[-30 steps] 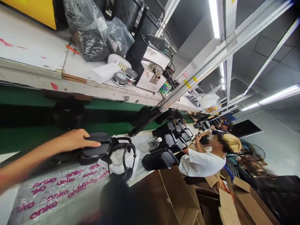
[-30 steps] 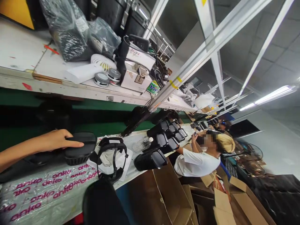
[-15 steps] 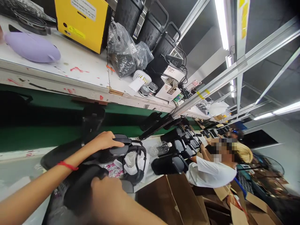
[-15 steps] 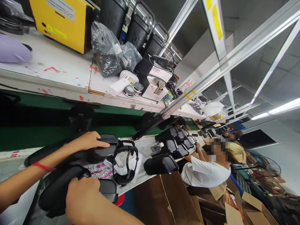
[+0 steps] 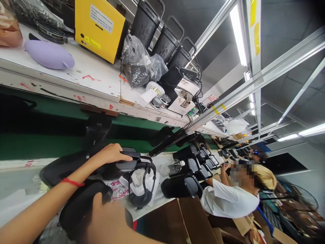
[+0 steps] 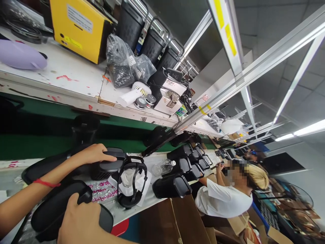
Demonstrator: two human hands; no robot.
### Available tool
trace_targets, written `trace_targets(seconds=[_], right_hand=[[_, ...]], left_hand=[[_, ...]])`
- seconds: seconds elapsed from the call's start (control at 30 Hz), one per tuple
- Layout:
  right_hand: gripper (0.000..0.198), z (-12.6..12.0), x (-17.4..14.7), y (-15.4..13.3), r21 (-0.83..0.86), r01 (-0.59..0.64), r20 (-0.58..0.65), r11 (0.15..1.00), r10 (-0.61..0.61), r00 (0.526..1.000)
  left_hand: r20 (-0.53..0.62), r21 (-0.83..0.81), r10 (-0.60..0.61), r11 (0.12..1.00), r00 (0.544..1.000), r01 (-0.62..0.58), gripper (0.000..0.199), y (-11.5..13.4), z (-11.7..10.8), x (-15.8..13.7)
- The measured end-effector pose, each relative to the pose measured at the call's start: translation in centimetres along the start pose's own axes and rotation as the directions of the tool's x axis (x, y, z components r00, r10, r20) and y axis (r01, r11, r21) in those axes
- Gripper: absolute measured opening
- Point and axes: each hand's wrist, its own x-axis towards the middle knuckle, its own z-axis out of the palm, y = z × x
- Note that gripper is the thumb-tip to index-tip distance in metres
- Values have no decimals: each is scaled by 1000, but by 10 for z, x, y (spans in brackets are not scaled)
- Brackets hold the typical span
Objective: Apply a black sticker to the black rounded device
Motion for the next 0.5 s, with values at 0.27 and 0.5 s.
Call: trace_targets(seconds=[0.27,0.5], right_hand=[[55,-2,8,-6,-91,-5,-70,996,-1,998],[64,6,11,6,-65,164,-242,984,-175,954]], left_hand=[[-5,-24,-26,999,1000,26,55,1,-1,-1],[2,-43,-29,999,1000,29,56,0,-4,-2]])
